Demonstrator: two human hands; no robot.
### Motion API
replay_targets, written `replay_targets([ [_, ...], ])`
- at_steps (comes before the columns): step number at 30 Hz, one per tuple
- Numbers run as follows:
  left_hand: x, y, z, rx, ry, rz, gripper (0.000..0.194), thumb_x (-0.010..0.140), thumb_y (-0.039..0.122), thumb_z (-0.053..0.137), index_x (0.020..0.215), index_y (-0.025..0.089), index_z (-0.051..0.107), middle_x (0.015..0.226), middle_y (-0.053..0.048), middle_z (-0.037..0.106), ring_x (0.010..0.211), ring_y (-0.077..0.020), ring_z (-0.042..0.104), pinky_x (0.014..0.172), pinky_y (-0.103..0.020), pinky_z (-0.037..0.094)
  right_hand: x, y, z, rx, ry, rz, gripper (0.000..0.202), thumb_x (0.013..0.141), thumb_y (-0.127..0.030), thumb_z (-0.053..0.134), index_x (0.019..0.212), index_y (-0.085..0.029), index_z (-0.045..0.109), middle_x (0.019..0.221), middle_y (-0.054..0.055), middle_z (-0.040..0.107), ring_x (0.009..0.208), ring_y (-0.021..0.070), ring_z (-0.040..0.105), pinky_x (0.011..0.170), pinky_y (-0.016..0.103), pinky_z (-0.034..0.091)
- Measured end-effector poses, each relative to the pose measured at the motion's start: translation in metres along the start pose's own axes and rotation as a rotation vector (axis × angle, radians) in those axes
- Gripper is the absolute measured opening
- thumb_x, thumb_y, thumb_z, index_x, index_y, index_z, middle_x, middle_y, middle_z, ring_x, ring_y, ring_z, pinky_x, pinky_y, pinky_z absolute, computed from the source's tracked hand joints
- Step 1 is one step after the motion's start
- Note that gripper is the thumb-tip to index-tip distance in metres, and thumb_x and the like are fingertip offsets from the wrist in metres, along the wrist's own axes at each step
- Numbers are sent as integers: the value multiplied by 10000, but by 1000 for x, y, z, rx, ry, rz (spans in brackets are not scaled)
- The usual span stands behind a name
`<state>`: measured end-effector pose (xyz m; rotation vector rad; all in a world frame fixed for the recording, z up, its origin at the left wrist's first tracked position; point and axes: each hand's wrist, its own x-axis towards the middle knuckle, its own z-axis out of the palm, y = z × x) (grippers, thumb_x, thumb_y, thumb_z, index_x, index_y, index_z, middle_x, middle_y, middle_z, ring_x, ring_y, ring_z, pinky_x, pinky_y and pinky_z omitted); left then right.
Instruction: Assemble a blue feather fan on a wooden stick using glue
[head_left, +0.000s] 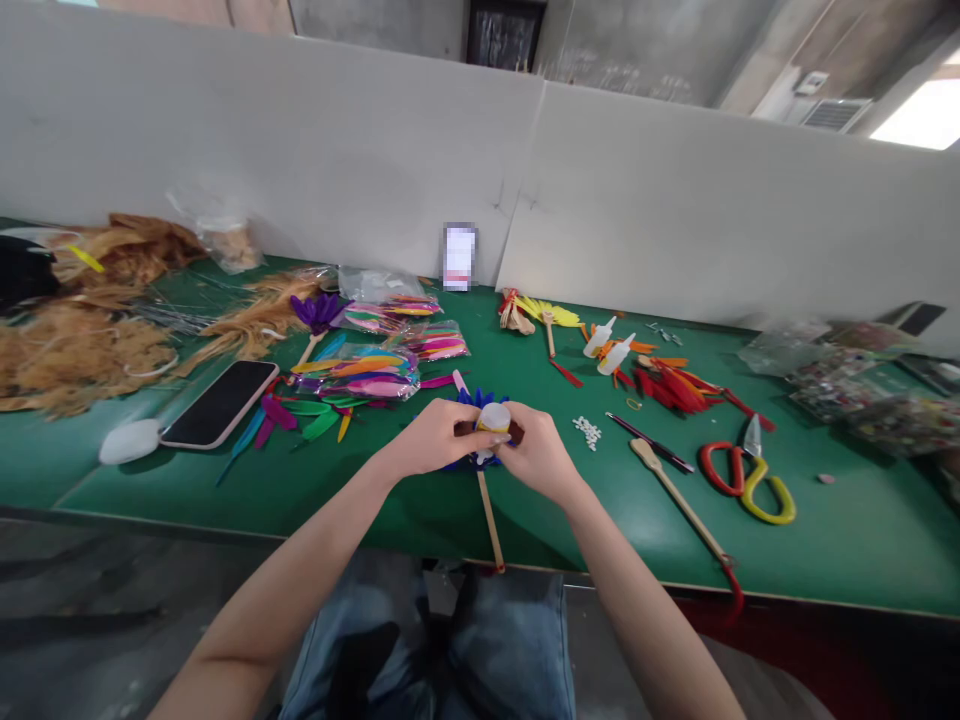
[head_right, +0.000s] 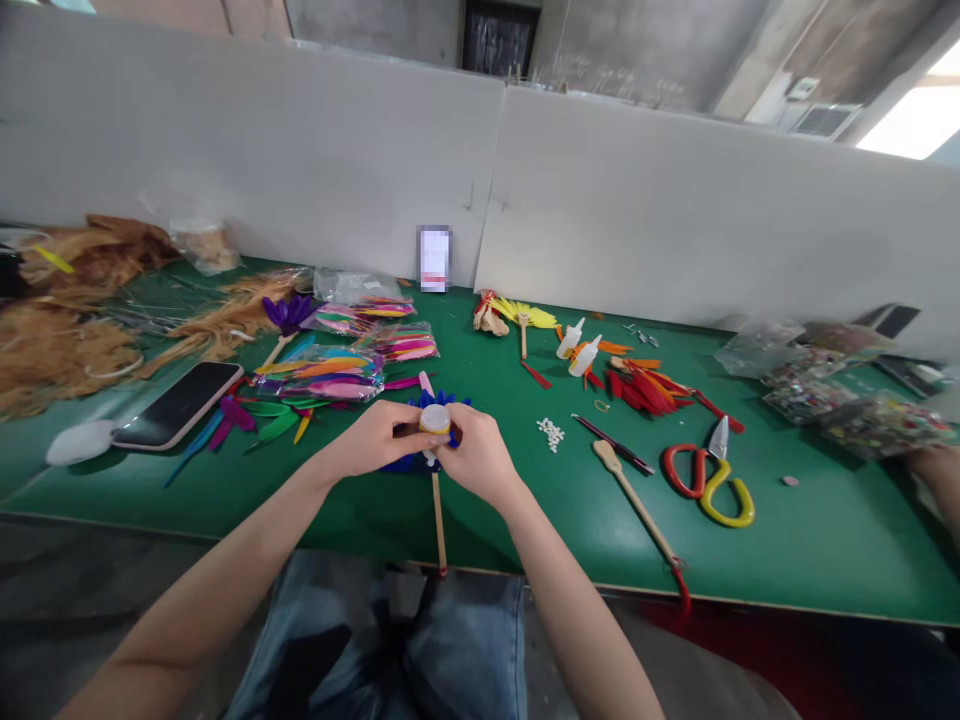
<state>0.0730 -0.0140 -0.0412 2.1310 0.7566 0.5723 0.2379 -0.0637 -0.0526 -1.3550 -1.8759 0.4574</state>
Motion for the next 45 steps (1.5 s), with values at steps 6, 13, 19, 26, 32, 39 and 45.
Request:
replay_targets([
  [6, 0, -10, -1, -103, 3, 62, 330, 799, 429, 601, 779, 105, 662, 593, 19, 512, 549, -94, 409, 514, -197, 314, 4, -2, 2, 17, -20, -21, 18, 645, -185, 498, 633, -185, 485, 577, -12, 485, 522, 111, 401, 497, 222, 281],
  [13, 5, -14, 1, -197, 10, 93, 310, 771, 413, 617, 810, 108, 660, 631, 14, 531, 575, -103, 432, 538, -199, 344, 6, 0, 2, 18, -19, -37, 29, 631, -182, 492, 617, -191, 467, 564, -16, 476, 512, 109, 397, 492, 223, 281],
  [19, 6, -5, 5, -168, 40, 91, 316, 774, 414, 608, 697, 108, 603, 621, 3, 525, 556, -100, 421, 527, -210, 335, 3, -4, -6, 2, 7, -31, 94, 623, -168, 480, 583, -206, 404, 542, -32, 423, 504, 105, 376, 485, 226, 261],
  [26, 6, 7, 5, -129, 54, 97, 327, 790, 412, 591, 648, 119, 564, 612, 2, 517, 547, -96, 405, 516, -211, 320, 2, -6, -11, 21, 24, -39, 91, 614, -150, 467, 573, -203, 406, 535, -34, 423, 495, 100, 380, 477, 222, 265],
  [32, 4, 7, 6, -111, 124, 113, 296, 816, 407, 571, 742, 121, 598, 648, 1, 541, 588, -107, 435, 550, -213, 337, 7, -7, -10, 45, 47, -48, 96, 620, -152, 468, 572, -203, 403, 545, -34, 435, 498, 96, 385, 477, 218, 271],
  [39, 6, 4, 14, -113, 179, 125, 311, 833, 411, 561, 700, 130, 570, 651, 1, 537, 599, -111, 450, 560, -217, 344, 4, -3, -6, 62, 113, -27, 46, 632, -160, 457, 606, -198, 448, 553, -23, 465, 502, 106, 406, 473, 223, 284],
  [45, 7, 7, 17, -144, 215, 105, 320, 832, 418, 550, 675, 140, 532, 633, 12, 510, 577, -100, 423, 537, -214, 324, 4, -6, -4, 97, 148, -8, 41, 649, -182, 469, 610, -198, 465, 546, -20, 468, 499, 112, 417, 469, 228, 296],
])
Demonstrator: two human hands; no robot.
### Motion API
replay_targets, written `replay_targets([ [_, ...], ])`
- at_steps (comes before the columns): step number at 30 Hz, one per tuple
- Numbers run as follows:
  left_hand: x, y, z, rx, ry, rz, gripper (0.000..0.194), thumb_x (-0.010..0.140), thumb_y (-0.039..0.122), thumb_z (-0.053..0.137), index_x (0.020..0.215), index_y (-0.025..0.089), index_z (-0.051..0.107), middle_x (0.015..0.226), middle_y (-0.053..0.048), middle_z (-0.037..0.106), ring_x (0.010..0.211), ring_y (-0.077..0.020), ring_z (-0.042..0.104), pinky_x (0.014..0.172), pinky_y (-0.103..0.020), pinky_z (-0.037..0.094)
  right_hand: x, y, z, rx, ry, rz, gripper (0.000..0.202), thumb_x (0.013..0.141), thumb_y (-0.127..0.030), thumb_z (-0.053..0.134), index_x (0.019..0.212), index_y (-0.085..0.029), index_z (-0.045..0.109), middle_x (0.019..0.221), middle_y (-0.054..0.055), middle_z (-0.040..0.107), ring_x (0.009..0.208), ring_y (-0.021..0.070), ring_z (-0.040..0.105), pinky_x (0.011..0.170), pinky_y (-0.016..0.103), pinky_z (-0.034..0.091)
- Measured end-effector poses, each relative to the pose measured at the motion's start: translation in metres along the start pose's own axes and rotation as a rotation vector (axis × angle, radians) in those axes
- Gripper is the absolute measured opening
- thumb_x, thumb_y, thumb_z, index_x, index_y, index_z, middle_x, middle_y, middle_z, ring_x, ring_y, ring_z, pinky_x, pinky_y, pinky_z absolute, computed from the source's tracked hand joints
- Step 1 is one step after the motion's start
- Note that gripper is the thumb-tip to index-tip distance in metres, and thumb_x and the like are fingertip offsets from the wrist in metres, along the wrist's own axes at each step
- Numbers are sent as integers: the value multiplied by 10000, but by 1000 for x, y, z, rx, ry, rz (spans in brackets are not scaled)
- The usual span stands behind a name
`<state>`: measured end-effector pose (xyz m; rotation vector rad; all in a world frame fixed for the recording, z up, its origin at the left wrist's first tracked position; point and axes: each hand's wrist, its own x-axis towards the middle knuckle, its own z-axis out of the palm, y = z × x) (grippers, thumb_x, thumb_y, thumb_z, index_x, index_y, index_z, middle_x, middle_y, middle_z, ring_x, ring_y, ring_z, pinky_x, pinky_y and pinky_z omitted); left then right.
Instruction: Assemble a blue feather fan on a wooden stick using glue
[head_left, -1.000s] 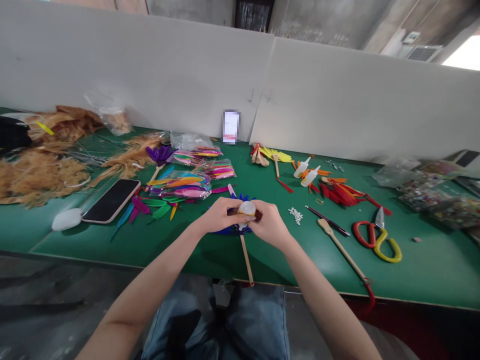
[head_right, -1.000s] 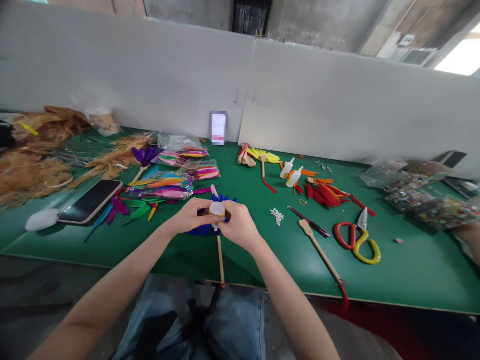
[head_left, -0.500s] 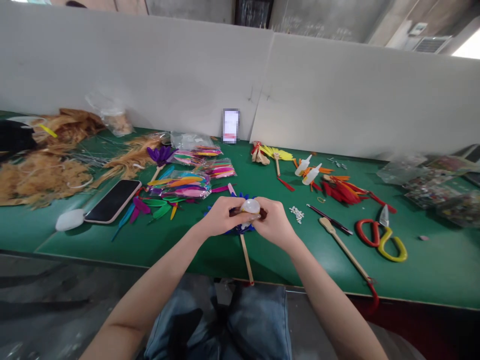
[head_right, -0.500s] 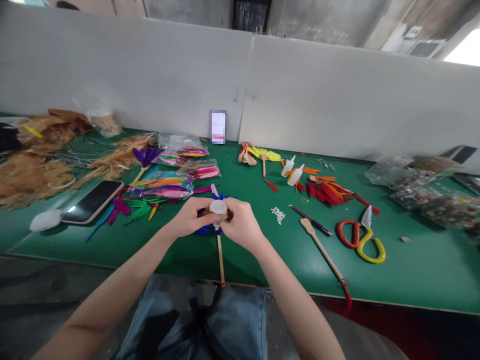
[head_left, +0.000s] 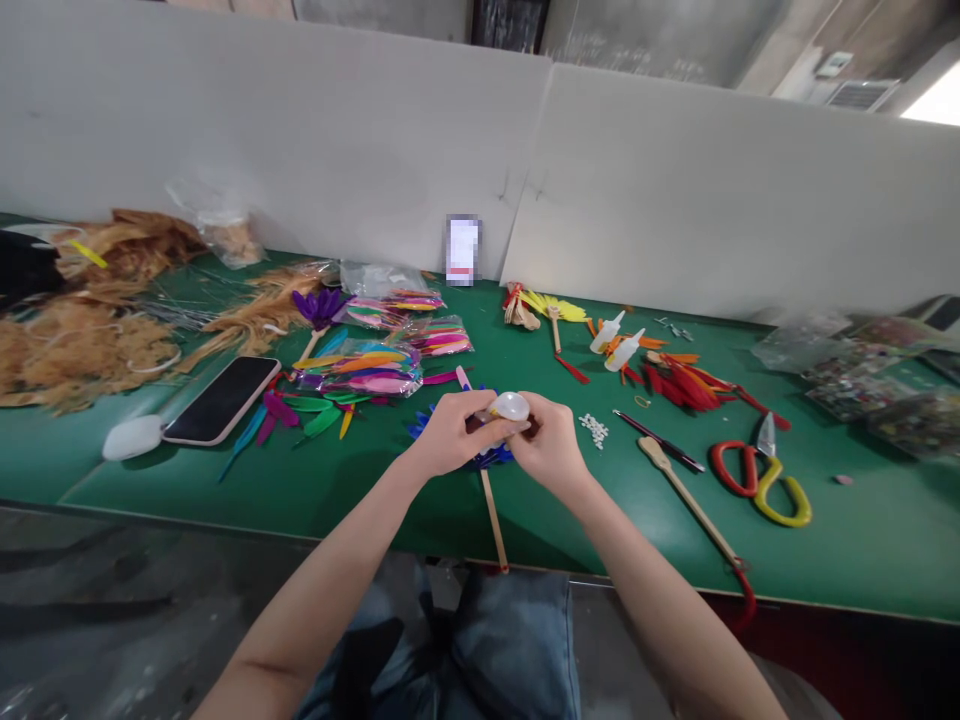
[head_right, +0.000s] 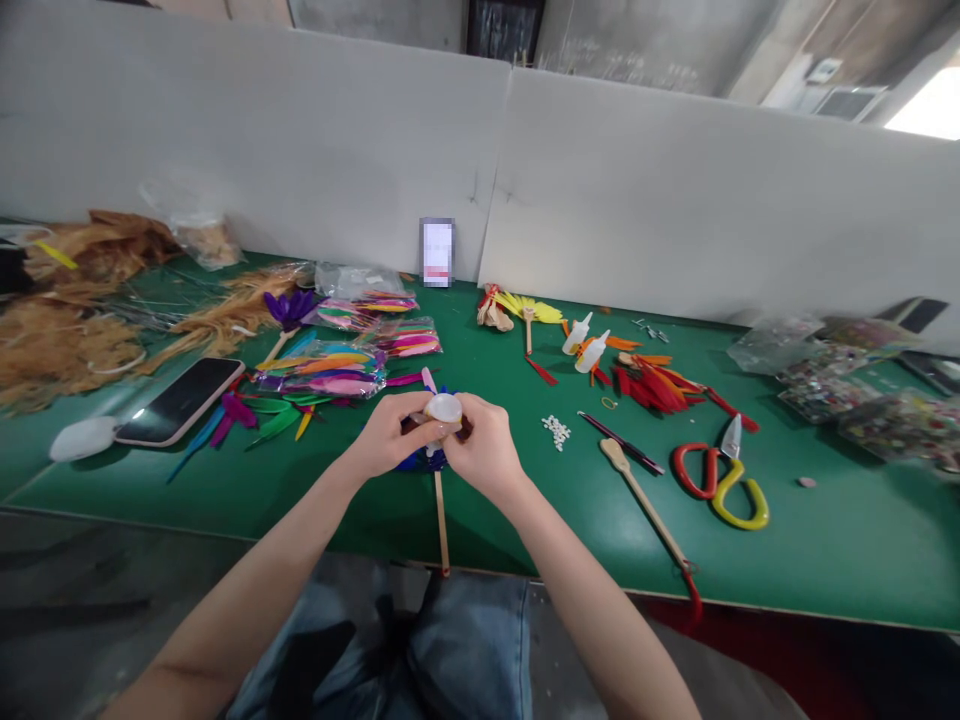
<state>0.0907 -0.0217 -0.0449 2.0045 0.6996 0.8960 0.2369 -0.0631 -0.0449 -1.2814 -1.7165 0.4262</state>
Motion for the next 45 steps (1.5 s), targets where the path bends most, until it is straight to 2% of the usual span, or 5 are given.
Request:
replay_targets([
  [10, 5, -5, 2, 46, -47, -10, 341, 842, 456, 543, 699, 147, 529, 606, 37, 450, 563, -96, 383, 523, -213, 291, -5, 10, 3, 89, -6, 104, 110, 729, -273, 523, 700, -173, 559, 579, -10, 518, 507, 111, 442, 471, 224, 362],
  [17, 13, 1, -21, 89, -269, -31, 372, 721, 480, 673, 849, 150, 559, 710, 25, 526, 624, -118, 451, 561, -216, 348, 3, 0, -8, 65, -103, 173, 316, 777, -468, 625, 721, -158, 600, 587, -9, 523, 514, 97, 402, 451, 219, 304],
  [23, 24, -2, -36, 45, -418, -41, 432, 718, 444, 690, 1031, 160, 601, 797, 13, 587, 665, -123, 503, 584, -211, 376, 12, 0, -17, -2, -250, 80, 469, 808, -602, 532, 678, -152, 565, 556, -30, 449, 506, 81, 332, 453, 215, 257],
  [28, 26, -7, -32, 44, -365, 24, 350, 755, 419, 660, 968, 144, 618, 768, 5, 581, 641, -115, 477, 568, -211, 362, 12, 0, -27, -136, -328, -6, 542, 747, -700, 531, 674, -164, 559, 585, -13, 484, 521, 100, 385, 477, 229, 246],
  [45, 18, -25, -20, 144, -416, 98, 271, 801, 409, 603, 875, 150, 568, 700, 13, 550, 602, -120, 466, 560, -211, 358, 3, 3, -13, -433, -349, -41, 346, 730, -502, 687, 708, -172, 585, 704, 54, 636, 661, 177, 587, 569, 244, 334],
])
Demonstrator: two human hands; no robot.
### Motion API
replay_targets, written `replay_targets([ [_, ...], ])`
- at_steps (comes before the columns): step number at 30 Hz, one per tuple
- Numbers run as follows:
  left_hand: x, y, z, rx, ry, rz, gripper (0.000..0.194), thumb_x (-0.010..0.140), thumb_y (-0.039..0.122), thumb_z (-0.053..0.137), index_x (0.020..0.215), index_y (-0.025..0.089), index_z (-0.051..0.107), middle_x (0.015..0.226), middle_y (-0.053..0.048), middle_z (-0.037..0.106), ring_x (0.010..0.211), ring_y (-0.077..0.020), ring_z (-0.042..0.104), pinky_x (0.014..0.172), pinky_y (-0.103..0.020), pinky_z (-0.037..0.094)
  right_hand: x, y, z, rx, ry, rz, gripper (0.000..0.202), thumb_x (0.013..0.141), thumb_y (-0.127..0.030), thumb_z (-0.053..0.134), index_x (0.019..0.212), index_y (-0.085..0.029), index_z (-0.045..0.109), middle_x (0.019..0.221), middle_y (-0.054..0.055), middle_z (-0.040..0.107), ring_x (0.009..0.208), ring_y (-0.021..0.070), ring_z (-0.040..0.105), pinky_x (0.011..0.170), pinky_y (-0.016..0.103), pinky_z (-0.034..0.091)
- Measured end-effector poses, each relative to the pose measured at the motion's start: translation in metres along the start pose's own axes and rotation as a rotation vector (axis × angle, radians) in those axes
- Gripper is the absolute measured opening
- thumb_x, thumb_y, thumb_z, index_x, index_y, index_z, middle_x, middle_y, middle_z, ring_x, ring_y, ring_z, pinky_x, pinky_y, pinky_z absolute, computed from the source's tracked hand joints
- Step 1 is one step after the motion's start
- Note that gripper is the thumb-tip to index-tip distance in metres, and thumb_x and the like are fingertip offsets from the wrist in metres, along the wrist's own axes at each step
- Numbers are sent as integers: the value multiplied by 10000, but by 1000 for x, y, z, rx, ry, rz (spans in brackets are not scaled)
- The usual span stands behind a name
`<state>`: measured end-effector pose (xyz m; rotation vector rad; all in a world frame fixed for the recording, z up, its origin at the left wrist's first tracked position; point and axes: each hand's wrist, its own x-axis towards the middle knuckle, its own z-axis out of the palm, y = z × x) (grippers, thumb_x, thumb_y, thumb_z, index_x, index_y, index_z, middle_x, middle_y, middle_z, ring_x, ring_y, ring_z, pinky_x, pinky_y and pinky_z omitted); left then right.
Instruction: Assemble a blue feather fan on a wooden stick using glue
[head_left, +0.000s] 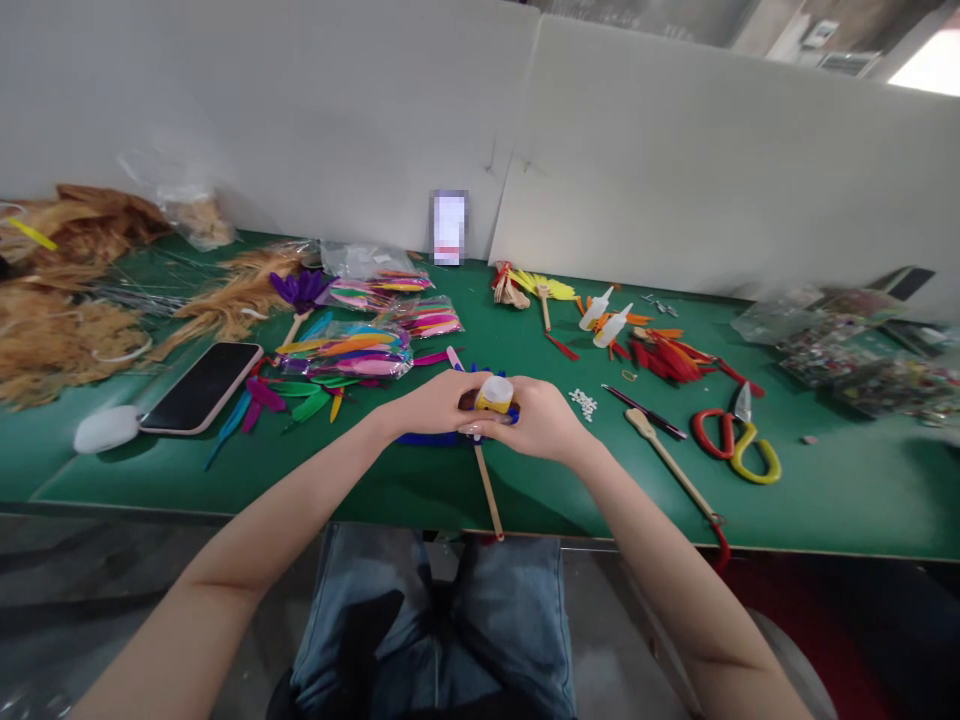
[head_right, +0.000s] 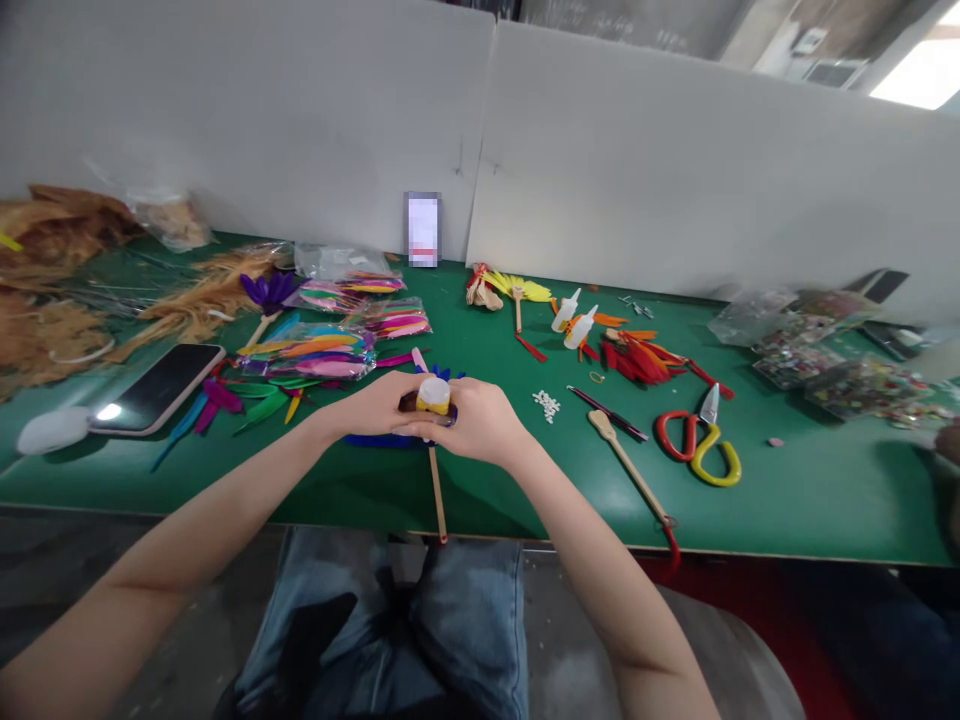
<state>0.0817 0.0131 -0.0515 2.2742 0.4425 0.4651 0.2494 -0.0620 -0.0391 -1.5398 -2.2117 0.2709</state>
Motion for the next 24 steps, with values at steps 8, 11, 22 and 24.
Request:
replay_targets([
  [8, -2, -2, 5, -41, 40, 90, 252, 807, 391, 574, 757, 151, 515, 652, 23, 494, 578, -105, 429, 535, -198, 330, 4, 5, 4, 24, -45, -124, 413, 794, -561, 597, 679, -165, 567, 679, 53, 599, 640, 161, 535, 580, 256, 331],
  [11, -3, 2, 5, -113, 77, 84, 269, 795, 404, 582, 756, 146, 522, 653, 20, 504, 573, -101, 426, 526, -193, 336, 6, 6, 4, 80, -38, -161, 441, 817, -581, 550, 674, -164, 558, 671, 53, 582, 631, 157, 521, 577, 256, 332],
  [22, -6, 7, 8, -212, 129, 94, 332, 781, 439, 616, 678, 138, 520, 589, 36, 453, 537, -84, 391, 481, -177, 316, 6, 7, 5, 299, 28, -285, 481, 839, -600, 504, 683, -155, 600, 631, 36, 553, 593, 136, 500, 561, 248, 366],
  [24, -6, 11, 7, -219, 138, 107, 320, 794, 428, 603, 682, 140, 522, 588, 35, 455, 530, -81, 387, 480, -177, 316, 7, 7, 3, 323, 40, -306, 458, 836, -580, 530, 689, -154, 612, 614, 22, 536, 584, 129, 493, 555, 241, 368],
])
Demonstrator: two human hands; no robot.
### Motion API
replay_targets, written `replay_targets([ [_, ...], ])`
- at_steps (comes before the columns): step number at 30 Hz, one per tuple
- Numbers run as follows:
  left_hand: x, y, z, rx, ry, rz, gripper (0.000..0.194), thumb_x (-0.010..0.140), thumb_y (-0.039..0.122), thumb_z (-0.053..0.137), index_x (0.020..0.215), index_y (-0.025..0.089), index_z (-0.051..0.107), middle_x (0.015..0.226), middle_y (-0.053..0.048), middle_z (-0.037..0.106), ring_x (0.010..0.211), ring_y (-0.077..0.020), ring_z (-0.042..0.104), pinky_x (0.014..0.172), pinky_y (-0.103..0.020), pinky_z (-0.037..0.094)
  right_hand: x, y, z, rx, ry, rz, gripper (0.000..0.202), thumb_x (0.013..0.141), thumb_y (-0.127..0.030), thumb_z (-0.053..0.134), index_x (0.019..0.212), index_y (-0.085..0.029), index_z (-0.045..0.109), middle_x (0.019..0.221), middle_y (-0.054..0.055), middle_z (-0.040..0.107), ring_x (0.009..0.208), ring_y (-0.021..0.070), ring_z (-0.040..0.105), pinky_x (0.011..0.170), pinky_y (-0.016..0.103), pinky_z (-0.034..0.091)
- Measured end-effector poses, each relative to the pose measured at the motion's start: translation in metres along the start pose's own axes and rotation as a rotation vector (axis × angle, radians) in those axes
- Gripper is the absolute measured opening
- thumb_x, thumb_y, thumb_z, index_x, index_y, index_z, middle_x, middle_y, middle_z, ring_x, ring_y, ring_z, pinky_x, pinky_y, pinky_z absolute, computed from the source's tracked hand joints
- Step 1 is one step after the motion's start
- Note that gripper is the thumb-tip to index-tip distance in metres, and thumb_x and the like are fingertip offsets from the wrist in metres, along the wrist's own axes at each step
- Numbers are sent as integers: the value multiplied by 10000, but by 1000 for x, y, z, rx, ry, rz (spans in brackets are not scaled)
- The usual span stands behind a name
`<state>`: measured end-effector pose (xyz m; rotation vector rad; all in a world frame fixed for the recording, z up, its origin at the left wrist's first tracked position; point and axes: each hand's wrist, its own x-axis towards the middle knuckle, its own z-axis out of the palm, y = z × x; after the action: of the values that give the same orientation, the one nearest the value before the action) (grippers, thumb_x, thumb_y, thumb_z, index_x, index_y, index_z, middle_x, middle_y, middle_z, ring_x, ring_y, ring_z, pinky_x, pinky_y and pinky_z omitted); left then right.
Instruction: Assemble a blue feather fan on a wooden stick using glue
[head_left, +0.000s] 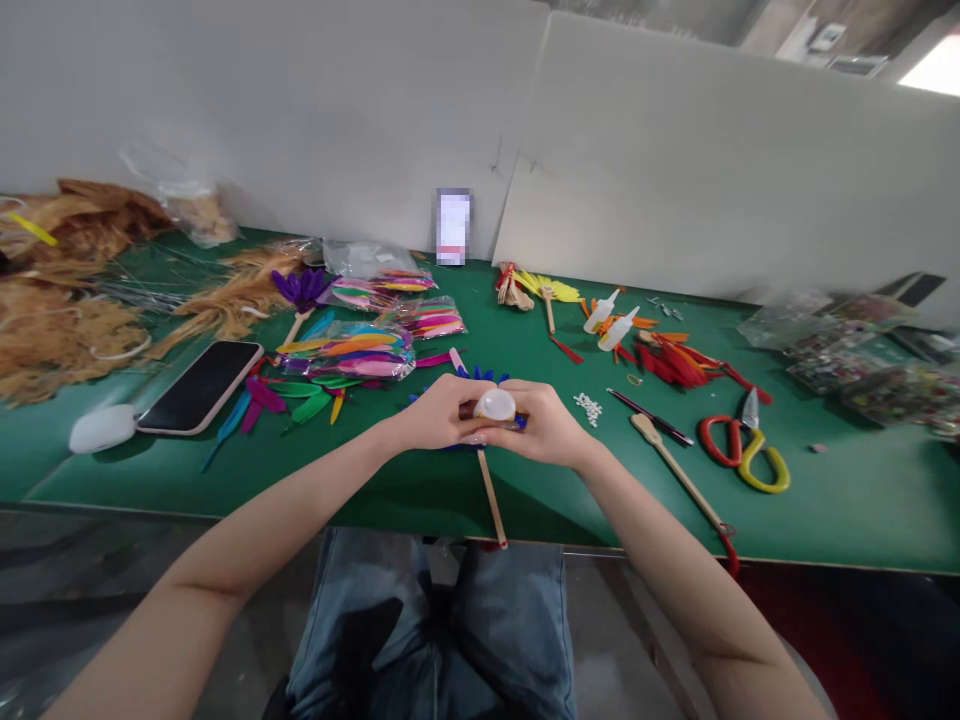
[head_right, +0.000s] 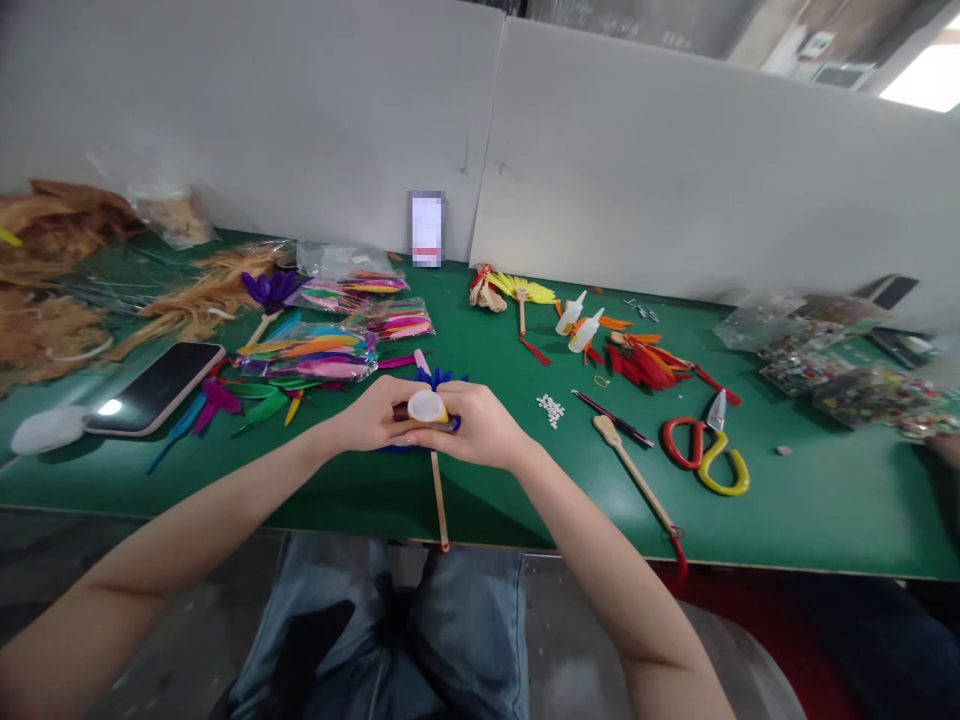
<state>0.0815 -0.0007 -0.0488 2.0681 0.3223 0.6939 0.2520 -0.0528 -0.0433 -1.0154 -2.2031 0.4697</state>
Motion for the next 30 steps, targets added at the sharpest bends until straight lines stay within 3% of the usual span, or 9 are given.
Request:
replay_targets([
  [11, 5, 11, -3, 51, -19, 4, 363, 788, 477, 583, 665, 139, 528, 555, 39, 441, 495, -76, 341, 456, -188, 281, -2, -8, -6, 10, 8, 1, 413, 833, -555, 555, 717, -164, 623, 667, 36, 572, 614, 136, 521, 562, 243, 379],
  [20, 4, 3, -12, 276, 29, -167, 347, 839, 484, 547, 877, 142, 592, 702, -1, 593, 598, -125, 497, 545, -218, 366, 1, 2, -6, -85, -38, 211, 464, 758, -633, 592, 764, -170, 567, 729, 19, 538, 604, 132, 471, 550, 243, 332],
  [24, 4, 3, -16, 313, -2, -156, 322, 909, 455, 452, 900, 154, 564, 751, -13, 606, 642, -136, 531, 571, -224, 379, -1, 4, 0, -62, 48, 277, 389, 881, -524, 489, 730, -171, 545, 673, -7, 482, 566, 113, 430, 531, 239, 320],
  [30, 2, 5, -16, 341, -97, -175, 377, 941, 471, 363, 862, 156, 554, 749, -18, 604, 636, -139, 538, 584, -237, 382, -2, 0, 0, 9, -24, 271, 236, 842, -397, 593, 836, -161, 608, 767, 14, 561, 638, 122, 483, 576, 243, 354],
])
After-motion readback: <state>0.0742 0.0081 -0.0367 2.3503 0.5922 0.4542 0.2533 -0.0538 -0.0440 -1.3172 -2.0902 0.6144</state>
